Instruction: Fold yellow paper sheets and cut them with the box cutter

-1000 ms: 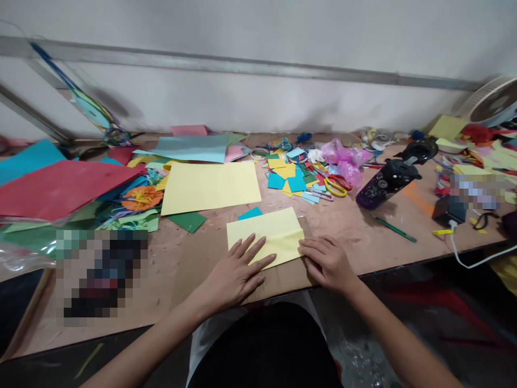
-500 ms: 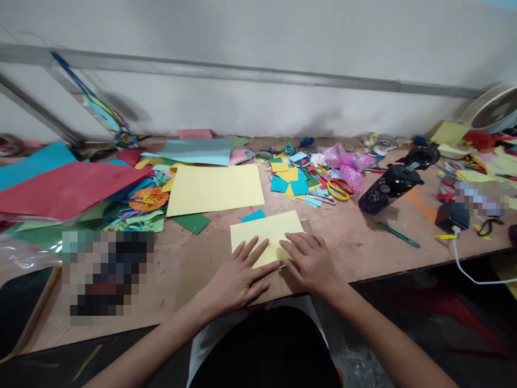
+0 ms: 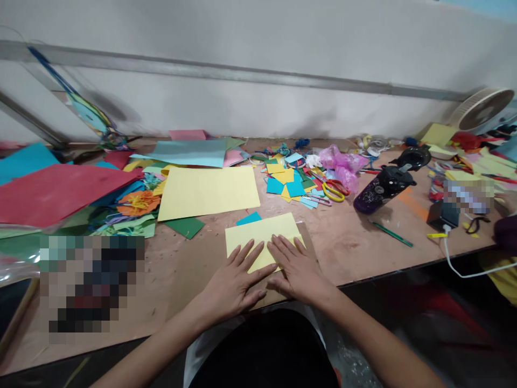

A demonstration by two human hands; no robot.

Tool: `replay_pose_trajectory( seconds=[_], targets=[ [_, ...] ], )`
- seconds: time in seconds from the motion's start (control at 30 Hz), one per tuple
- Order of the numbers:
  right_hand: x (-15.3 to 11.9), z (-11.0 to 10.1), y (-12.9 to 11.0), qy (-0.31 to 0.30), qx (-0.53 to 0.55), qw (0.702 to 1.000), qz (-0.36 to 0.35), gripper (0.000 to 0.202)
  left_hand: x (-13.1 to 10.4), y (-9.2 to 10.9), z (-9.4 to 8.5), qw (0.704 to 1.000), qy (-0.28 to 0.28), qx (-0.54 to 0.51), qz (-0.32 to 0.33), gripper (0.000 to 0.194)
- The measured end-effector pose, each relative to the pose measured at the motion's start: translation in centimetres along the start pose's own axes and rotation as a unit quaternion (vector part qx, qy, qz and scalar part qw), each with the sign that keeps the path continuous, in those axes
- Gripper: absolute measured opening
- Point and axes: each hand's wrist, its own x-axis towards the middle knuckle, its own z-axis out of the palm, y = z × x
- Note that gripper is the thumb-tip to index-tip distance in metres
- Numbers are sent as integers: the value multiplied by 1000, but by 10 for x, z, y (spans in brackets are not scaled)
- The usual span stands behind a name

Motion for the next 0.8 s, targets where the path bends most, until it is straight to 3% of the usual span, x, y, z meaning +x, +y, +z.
replay_pose_trajectory(
  seconds=[0.17, 0.4, 0.5, 0.57, 0.67, 0.8],
  targets=[
    [-12, -5, 19, 1, -13, 999, 44, 79, -7, -5, -1, 1000, -22, -5, -9, 67],
    [-16, -9, 23, -11, -25, 997, 74, 71, -45, -14, -8, 998, -24, 33, -43, 71],
    [-20, -5, 30, 14, -32, 995, 92, 64, -55, -14, -16, 997, -34, 41, -54, 69],
    [-21, -4, 38, 54, -45, 991, 112, 57, -54, -14, -24, 997, -40, 32, -62, 66],
    [-16, -9, 50, 116, -57, 983, 132, 52, -44, -17, -39, 995, -41, -8, -86, 46],
    [5, -27, 62, 110, -26, 979, 169, 66, -21, -23, -51, 988, 4, -10, -157, 37]
  ],
)
